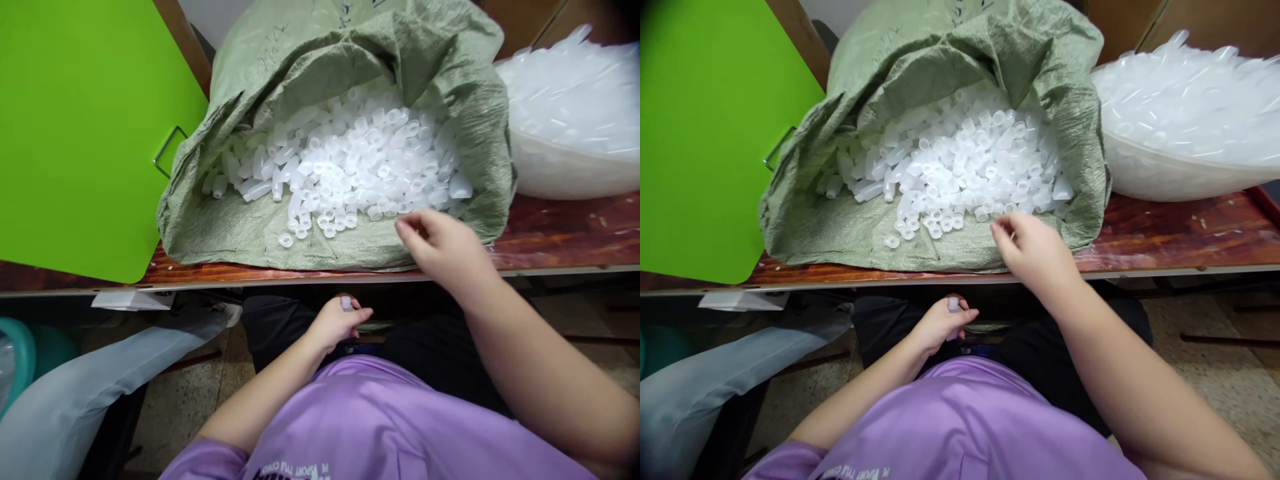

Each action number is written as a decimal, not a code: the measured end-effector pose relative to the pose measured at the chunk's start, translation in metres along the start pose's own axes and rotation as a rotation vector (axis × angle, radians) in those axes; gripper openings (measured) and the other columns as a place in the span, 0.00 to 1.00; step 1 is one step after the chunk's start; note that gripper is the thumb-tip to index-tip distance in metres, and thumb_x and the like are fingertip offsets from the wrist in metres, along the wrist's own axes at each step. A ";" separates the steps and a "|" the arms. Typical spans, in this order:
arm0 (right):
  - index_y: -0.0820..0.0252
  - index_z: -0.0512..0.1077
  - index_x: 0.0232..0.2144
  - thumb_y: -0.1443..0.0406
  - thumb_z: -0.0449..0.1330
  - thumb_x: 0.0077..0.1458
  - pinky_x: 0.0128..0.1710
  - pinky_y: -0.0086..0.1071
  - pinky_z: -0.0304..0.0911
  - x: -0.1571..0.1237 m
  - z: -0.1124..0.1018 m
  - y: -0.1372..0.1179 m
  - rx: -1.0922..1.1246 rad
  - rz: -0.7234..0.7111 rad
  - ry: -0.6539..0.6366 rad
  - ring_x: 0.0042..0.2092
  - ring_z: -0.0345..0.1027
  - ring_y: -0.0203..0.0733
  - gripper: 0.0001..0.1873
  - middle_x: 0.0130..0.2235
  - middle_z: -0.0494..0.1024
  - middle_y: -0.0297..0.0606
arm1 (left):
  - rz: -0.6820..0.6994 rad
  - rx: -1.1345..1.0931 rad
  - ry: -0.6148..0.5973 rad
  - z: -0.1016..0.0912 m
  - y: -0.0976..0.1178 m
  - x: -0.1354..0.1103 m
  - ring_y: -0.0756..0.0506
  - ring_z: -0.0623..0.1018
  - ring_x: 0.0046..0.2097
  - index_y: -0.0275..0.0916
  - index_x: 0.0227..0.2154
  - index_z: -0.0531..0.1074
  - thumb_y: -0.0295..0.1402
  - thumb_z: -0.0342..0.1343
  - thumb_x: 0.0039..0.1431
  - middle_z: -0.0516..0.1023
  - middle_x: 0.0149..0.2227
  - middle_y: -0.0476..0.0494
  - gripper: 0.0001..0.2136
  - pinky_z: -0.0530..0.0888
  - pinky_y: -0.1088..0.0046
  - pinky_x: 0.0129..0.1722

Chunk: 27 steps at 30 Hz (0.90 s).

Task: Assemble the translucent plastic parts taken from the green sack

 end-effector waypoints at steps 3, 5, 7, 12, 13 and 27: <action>0.62 0.69 0.42 0.52 0.50 0.55 0.32 0.37 0.60 0.040 0.005 -0.006 -0.187 0.089 0.045 0.34 0.69 0.48 0.22 0.35 0.76 0.45 | 0.115 0.351 -0.043 -0.001 0.005 -0.011 0.55 0.64 0.23 0.38 0.34 0.64 0.29 0.60 0.42 0.65 0.23 0.55 0.15 0.62 0.79 0.23; 0.64 0.69 0.42 0.52 0.52 0.54 0.32 0.38 0.60 0.058 0.016 -0.008 -0.255 0.068 0.027 0.35 0.69 0.50 0.22 0.36 0.76 0.48 | 0.155 0.511 -0.070 -0.004 0.011 -0.019 0.53 0.66 0.28 0.37 0.37 0.65 0.23 0.56 0.42 0.67 0.28 0.52 0.16 0.64 0.78 0.28; 0.66 0.70 0.41 0.56 0.54 0.53 0.32 0.38 0.60 0.065 0.024 -0.008 -0.275 0.026 0.024 0.35 0.68 0.49 0.20 0.36 0.75 0.49 | 0.200 0.595 -0.097 -0.008 0.019 -0.028 0.51 0.68 0.33 0.37 0.39 0.67 0.22 0.53 0.43 0.69 0.32 0.49 0.17 0.65 0.77 0.33; 0.65 0.69 0.45 0.61 0.53 0.53 0.36 0.39 0.62 0.045 0.017 -0.005 -0.093 -0.103 0.117 0.35 0.68 0.46 0.19 0.33 0.73 0.43 | 0.320 0.482 -0.178 -0.013 0.037 -0.043 0.46 0.71 0.44 0.41 0.51 0.67 0.27 0.52 0.51 0.72 0.45 0.43 0.21 0.65 0.74 0.45; 0.63 0.69 0.45 0.61 0.52 0.54 0.37 0.39 0.62 0.034 0.013 -0.006 -0.025 -0.149 0.117 0.36 0.68 0.45 0.17 0.33 0.72 0.42 | 0.331 0.444 -0.177 -0.013 0.039 -0.044 0.45 0.71 0.45 0.42 0.52 0.67 0.26 0.53 0.51 0.72 0.47 0.43 0.23 0.64 0.74 0.46; 0.55 0.65 0.46 0.71 0.56 0.54 0.42 0.33 0.66 -0.086 0.029 -0.001 0.700 -0.537 -0.344 0.43 0.69 0.38 0.16 0.41 0.74 0.40 | 0.024 0.057 -0.574 0.000 0.051 -0.048 0.53 0.63 0.25 0.35 0.26 0.73 0.22 0.54 0.34 0.67 0.22 0.52 0.11 0.61 0.77 0.27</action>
Point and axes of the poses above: each hand's wrist, its own x-axis towards the middle knuckle, its own z-axis out of the palm, y = z × x, the point moved 2 cm from there along x, towards the middle knuckle
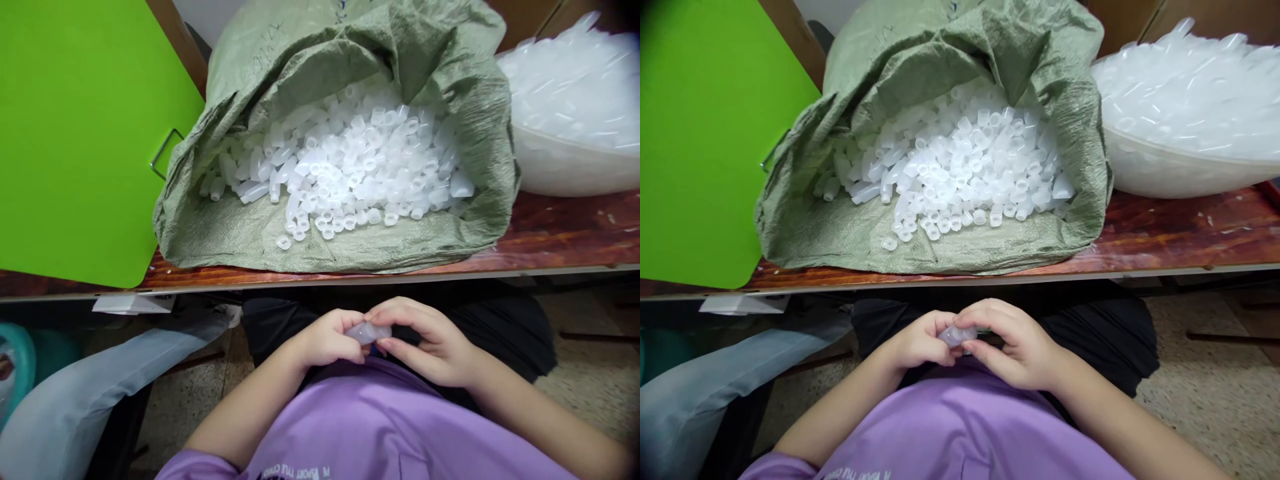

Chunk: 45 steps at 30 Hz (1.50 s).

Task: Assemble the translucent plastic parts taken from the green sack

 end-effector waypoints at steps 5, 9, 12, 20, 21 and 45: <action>0.56 0.68 0.45 0.70 0.56 0.55 0.44 0.32 0.66 0.007 -0.005 -0.011 0.059 -0.029 -0.210 0.45 0.70 0.37 0.14 0.43 0.77 0.41 | -0.245 0.007 -0.274 -0.008 0.001 -0.002 0.52 0.63 0.23 0.36 0.21 0.75 0.25 0.54 0.29 0.72 0.22 0.48 0.10 0.61 0.74 0.27; 0.55 0.71 0.44 0.71 0.52 0.58 0.45 0.30 0.64 0.013 -0.004 -0.020 -0.026 -0.107 -0.360 0.46 0.69 0.35 0.14 0.46 0.76 0.39 | -0.405 0.105 -0.384 -0.015 -0.002 -0.002 0.52 0.57 0.20 0.37 0.19 0.75 0.26 0.53 0.28 0.64 0.15 0.50 0.09 0.54 0.73 0.21; 0.51 0.72 0.45 0.69 0.50 0.59 0.45 0.32 0.65 0.016 -0.003 -0.026 -0.172 -0.114 -0.449 0.47 0.69 0.37 0.16 0.48 0.75 0.37 | -0.445 0.119 -0.391 -0.020 -0.004 0.001 0.53 0.53 0.18 0.38 0.15 0.74 0.27 0.51 0.26 0.63 0.13 0.49 0.08 0.48 0.74 0.19; 0.56 0.75 0.31 0.56 0.51 0.58 0.31 0.28 0.64 0.016 0.008 -0.003 -0.276 0.319 -0.339 0.30 0.71 0.37 0.16 0.28 0.78 0.36 | -0.341 0.246 -0.365 -0.024 0.006 0.005 0.53 0.54 0.18 0.38 0.19 0.74 0.27 0.51 0.31 0.60 0.14 0.52 0.08 0.50 0.75 0.19; 0.57 0.75 0.25 0.54 0.47 0.59 0.28 0.29 0.63 0.014 0.010 0.002 -0.331 0.403 -0.312 0.27 0.70 0.37 0.22 0.24 0.76 0.36 | -0.299 0.262 -0.325 -0.023 0.006 0.006 0.53 0.55 0.19 0.38 0.20 0.73 0.26 0.51 0.32 0.61 0.15 0.52 0.09 0.52 0.75 0.19; 0.58 0.65 0.47 0.61 0.54 0.56 0.46 0.39 0.65 -0.018 0.021 0.031 -0.274 0.251 -0.045 0.47 0.67 0.43 0.16 0.46 0.73 0.45 | -0.206 0.629 0.167 -0.018 -0.001 0.011 0.53 0.64 0.20 0.38 0.24 0.66 0.28 0.50 0.39 0.66 0.19 0.53 0.05 0.57 0.80 0.17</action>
Point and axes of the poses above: each hand's wrist, its own x-axis towards the middle knuckle, its own z-axis out of the palm, y = z × x, the point moved 2 cm from there along x, towards the middle knuckle
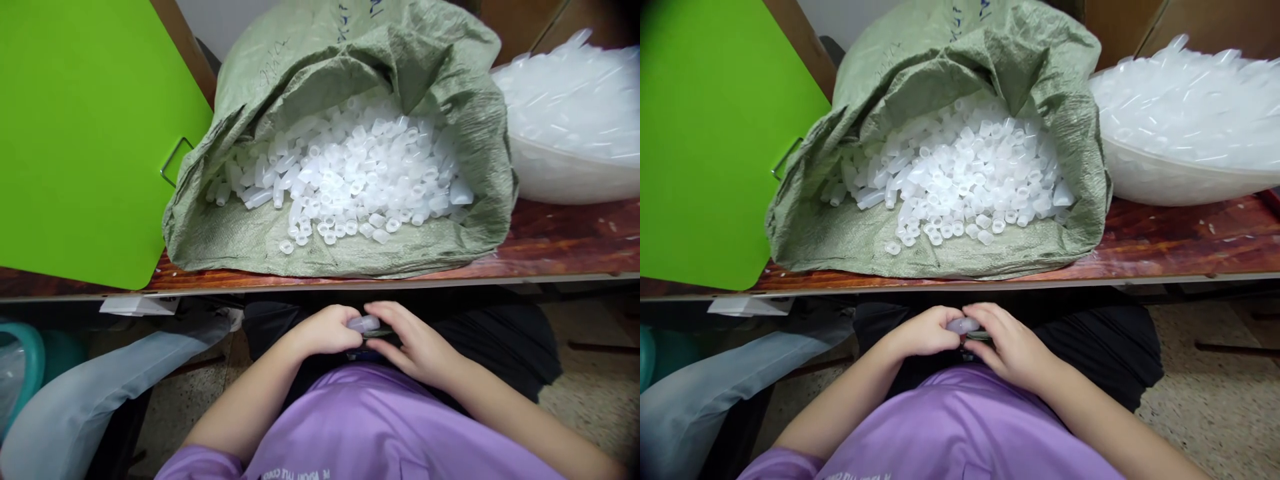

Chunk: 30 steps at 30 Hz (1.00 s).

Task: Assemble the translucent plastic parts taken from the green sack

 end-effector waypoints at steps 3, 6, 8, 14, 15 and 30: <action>0.58 0.66 0.42 0.62 0.51 0.58 0.39 0.34 0.67 0.001 0.001 0.001 0.026 0.085 -0.068 0.38 0.70 0.39 0.10 0.37 0.75 0.40 | -0.006 0.027 -0.005 0.003 -0.002 0.001 0.53 0.64 0.21 0.38 0.24 0.66 0.32 0.53 0.41 0.67 0.20 0.52 0.05 0.57 0.80 0.18; 0.58 0.66 0.39 0.61 0.50 0.59 0.31 0.31 0.66 0.004 0.001 0.001 0.050 0.214 -0.114 0.31 0.69 0.37 0.10 0.31 0.75 0.36 | -0.043 0.055 0.021 0.005 -0.002 0.001 0.53 0.64 0.21 0.37 0.24 0.66 0.40 0.55 0.43 0.67 0.20 0.52 0.11 0.58 0.79 0.19; 0.58 0.66 0.41 0.61 0.51 0.58 0.35 0.32 0.67 0.005 0.000 -0.001 0.020 0.102 -0.109 0.36 0.69 0.38 0.10 0.36 0.75 0.40 | -0.032 0.081 0.008 0.005 0.000 0.000 0.54 0.63 0.22 0.37 0.24 0.66 0.41 0.56 0.43 0.65 0.20 0.53 0.12 0.58 0.79 0.20; 0.61 0.66 0.44 0.65 0.48 0.60 0.38 0.36 0.65 0.004 0.000 0.000 -0.271 -0.300 -0.117 0.38 0.66 0.41 0.12 0.38 0.74 0.43 | 0.001 0.039 -0.130 0.003 0.001 -0.001 0.54 0.62 0.24 0.36 0.23 0.69 0.40 0.60 0.39 0.65 0.21 0.54 0.13 0.62 0.78 0.26; 0.62 0.66 0.42 0.65 0.48 0.60 0.38 0.36 0.65 0.005 0.000 0.001 -0.302 -0.321 -0.099 0.38 0.66 0.41 0.12 0.37 0.73 0.44 | 0.002 0.024 -0.117 0.003 -0.001 0.000 0.54 0.63 0.25 0.36 0.24 0.69 0.40 0.61 0.39 0.66 0.22 0.53 0.13 0.62 0.78 0.27; 0.64 0.66 0.46 0.62 0.53 0.57 0.41 0.38 0.66 0.018 0.006 0.017 -0.509 -0.408 0.078 0.42 0.69 0.44 0.16 0.42 0.74 0.47 | -0.066 0.628 0.298 0.001 -0.015 0.029 0.37 0.72 0.50 0.36 0.49 0.64 0.34 0.59 0.44 0.70 0.50 0.35 0.26 0.69 0.67 0.45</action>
Point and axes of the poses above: each hand's wrist, its own x-axis towards the middle knuckle, its own z-axis out of the palm, y = z × x, the point moved 2 cm from there along x, towards the middle knuckle
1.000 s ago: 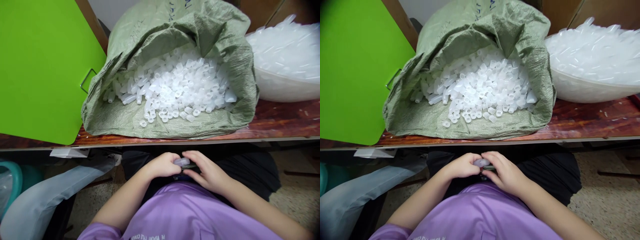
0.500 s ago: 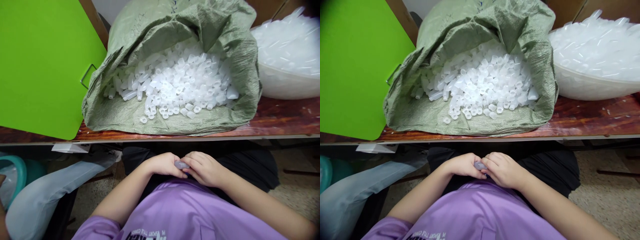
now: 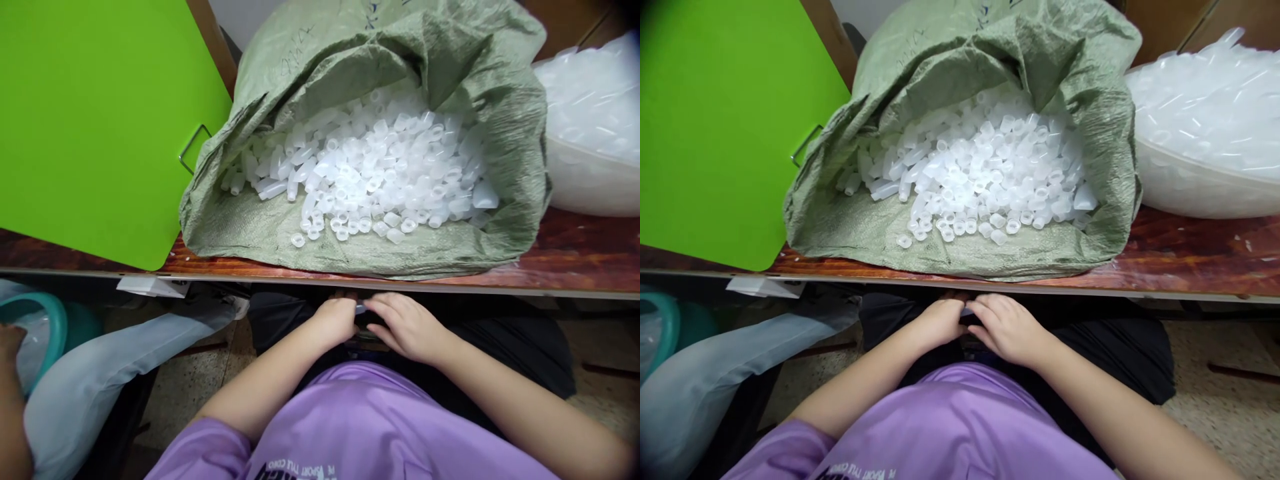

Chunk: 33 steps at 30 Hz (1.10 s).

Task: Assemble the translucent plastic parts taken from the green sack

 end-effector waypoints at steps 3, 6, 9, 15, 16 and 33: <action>0.59 0.68 0.43 0.68 0.55 0.54 0.39 0.35 0.66 0.009 -0.030 -0.002 -0.030 -0.077 0.173 0.37 0.69 0.40 0.12 0.35 0.75 0.40 | -0.082 0.090 -0.012 -0.002 0.001 0.006 0.34 0.65 0.56 0.35 0.55 0.57 0.37 0.60 0.44 0.63 0.56 0.31 0.33 0.66 0.63 0.50; 0.60 0.68 0.41 0.67 0.54 0.55 0.40 0.37 0.64 0.031 -0.058 0.015 -0.188 0.181 0.322 0.39 0.69 0.44 0.11 0.37 0.75 0.44 | -0.049 0.107 0.020 -0.012 0.006 0.001 0.35 0.64 0.58 0.35 0.56 0.56 0.40 0.58 0.47 0.63 0.57 0.32 0.33 0.61 0.62 0.55; 0.65 0.68 0.43 0.62 0.52 0.57 0.37 0.39 0.64 0.057 -0.071 0.040 -0.302 0.470 0.228 0.38 0.69 0.48 0.15 0.37 0.74 0.47 | 0.126 0.090 -0.043 -0.034 0.013 -0.020 0.37 0.70 0.52 0.34 0.54 0.61 0.41 0.56 0.50 0.70 0.52 0.33 0.28 0.66 0.65 0.50; 0.65 0.68 0.43 0.61 0.51 0.57 0.34 0.37 0.62 0.078 -0.063 0.059 -0.405 0.537 0.002 0.38 0.68 0.49 0.16 0.39 0.73 0.48 | 0.312 -0.100 0.214 -0.118 0.009 -0.056 0.48 0.75 0.37 0.39 0.37 0.73 0.36 0.43 0.60 0.77 0.37 0.46 0.13 0.68 0.75 0.38; 0.64 0.69 0.43 0.61 0.50 0.57 0.33 0.37 0.62 0.079 -0.062 0.059 -0.422 0.531 -0.016 0.37 0.68 0.49 0.16 0.39 0.73 0.47 | 0.195 -0.096 0.410 -0.136 0.001 -0.051 0.48 0.74 0.36 0.39 0.37 0.72 0.37 0.42 0.60 0.77 0.36 0.45 0.15 0.68 0.74 0.37; 0.59 0.66 0.48 0.63 0.55 0.55 0.44 0.40 0.64 0.056 -0.067 0.049 -0.008 0.427 0.424 0.43 0.68 0.46 0.17 0.41 0.72 0.45 | -0.388 0.299 0.593 -0.202 -0.034 0.011 0.39 0.75 0.42 0.33 0.40 0.70 0.31 0.50 0.49 0.73 0.42 0.32 0.15 0.70 0.68 0.39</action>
Point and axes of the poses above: each hand's wrist, its own x-axis towards the middle knuckle, its own z-axis out of the palm, y = z × x, the point moved 2 cm from there along x, towards the middle knuckle
